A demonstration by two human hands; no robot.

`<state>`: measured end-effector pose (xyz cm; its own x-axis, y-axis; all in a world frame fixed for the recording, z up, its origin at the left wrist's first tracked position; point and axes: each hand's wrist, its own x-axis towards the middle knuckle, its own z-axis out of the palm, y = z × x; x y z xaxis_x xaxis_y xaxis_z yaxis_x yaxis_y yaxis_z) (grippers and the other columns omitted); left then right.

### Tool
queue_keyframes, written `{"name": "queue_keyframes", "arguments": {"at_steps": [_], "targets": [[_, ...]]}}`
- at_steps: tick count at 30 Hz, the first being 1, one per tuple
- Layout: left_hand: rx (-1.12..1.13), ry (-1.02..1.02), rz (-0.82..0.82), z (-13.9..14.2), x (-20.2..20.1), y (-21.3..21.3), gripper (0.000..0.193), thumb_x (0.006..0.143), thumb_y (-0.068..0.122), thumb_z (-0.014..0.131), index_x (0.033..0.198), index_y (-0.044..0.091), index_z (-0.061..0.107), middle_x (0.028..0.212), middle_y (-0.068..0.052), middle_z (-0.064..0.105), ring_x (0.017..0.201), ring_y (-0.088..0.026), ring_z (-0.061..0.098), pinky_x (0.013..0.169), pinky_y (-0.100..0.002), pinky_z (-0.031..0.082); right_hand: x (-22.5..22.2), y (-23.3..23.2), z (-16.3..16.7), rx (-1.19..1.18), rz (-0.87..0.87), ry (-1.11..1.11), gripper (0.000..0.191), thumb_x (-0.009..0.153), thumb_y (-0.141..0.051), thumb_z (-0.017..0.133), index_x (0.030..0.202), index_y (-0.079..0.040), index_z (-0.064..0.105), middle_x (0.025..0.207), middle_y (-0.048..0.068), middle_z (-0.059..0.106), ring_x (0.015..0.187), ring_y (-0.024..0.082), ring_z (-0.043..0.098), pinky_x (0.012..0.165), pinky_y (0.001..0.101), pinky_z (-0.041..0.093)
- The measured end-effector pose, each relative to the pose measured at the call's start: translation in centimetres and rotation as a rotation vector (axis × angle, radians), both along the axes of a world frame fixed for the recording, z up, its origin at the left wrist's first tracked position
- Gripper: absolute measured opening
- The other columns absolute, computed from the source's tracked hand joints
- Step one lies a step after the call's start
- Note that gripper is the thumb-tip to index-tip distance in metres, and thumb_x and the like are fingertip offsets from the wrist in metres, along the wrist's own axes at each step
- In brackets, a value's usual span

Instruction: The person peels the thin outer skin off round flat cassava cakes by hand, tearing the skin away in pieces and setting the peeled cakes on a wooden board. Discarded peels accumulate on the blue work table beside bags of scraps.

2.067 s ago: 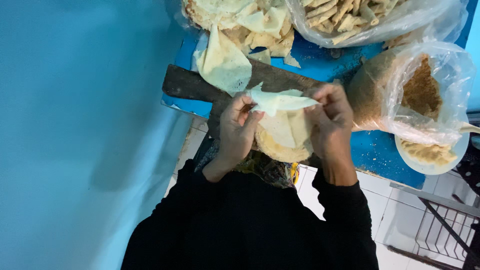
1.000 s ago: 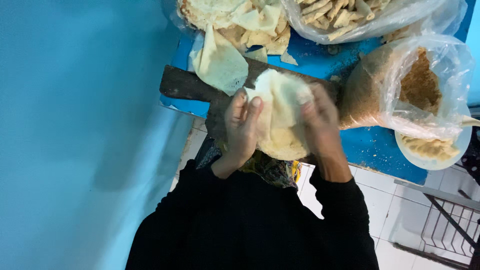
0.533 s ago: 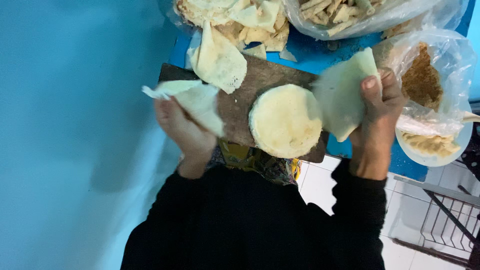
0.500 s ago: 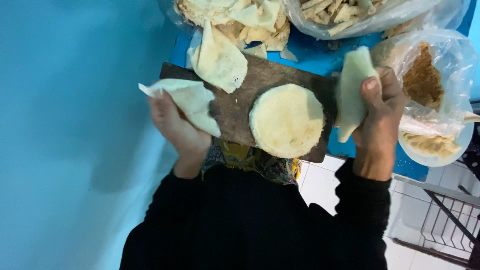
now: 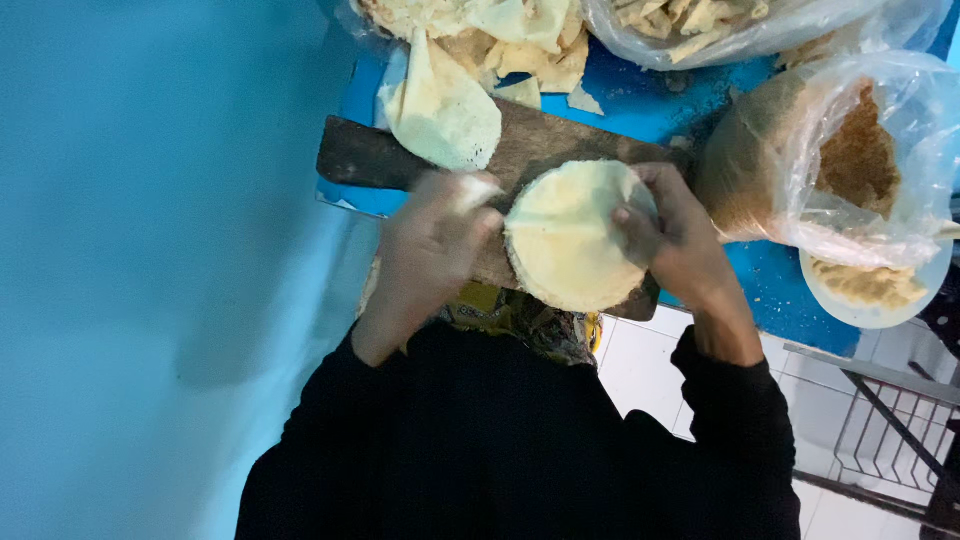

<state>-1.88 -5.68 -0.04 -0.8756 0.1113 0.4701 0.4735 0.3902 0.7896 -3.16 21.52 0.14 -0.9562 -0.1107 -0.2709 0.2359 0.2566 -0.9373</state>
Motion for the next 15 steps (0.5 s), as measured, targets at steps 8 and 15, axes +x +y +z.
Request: {"name": "queue_keyframes", "arguments": {"at_steps": [8, 15], "targets": [[-0.416, -0.118, -0.299, -0.3, 2.5, 2.4, 0.019, 0.091, 0.023, 0.076, 0.103, 0.013, 0.066, 0.09, -0.007, 0.059, 0.08, -0.028, 0.07, 0.064, -0.04, 0.055, 1.3, 0.2, 0.5, 0.214, 0.048, 0.124, 0.038, 0.097, -0.008, 0.066, 0.133, -0.004, 0.053, 0.114, 0.009, 0.067, 0.104, 0.013, 0.062, 0.088, 0.0314, 0.053], [-0.418, -0.121, -0.333, -1.2, 2.7, 2.3, 0.019, 0.092, 0.022, 0.075, 0.1, 0.01, 0.063, 0.091, -0.008, 0.058, 0.079, -0.028, 0.07, 0.065, -0.04, 0.055, 1.5, -0.1, 0.7, 0.316, 0.099, 0.307, 0.046, 0.094, -0.005, 0.07, 0.136, -0.003, 0.051, 0.124, 0.016, 0.067, 0.116, 0.024, 0.066, 0.097, 0.0368, 0.052]]}}
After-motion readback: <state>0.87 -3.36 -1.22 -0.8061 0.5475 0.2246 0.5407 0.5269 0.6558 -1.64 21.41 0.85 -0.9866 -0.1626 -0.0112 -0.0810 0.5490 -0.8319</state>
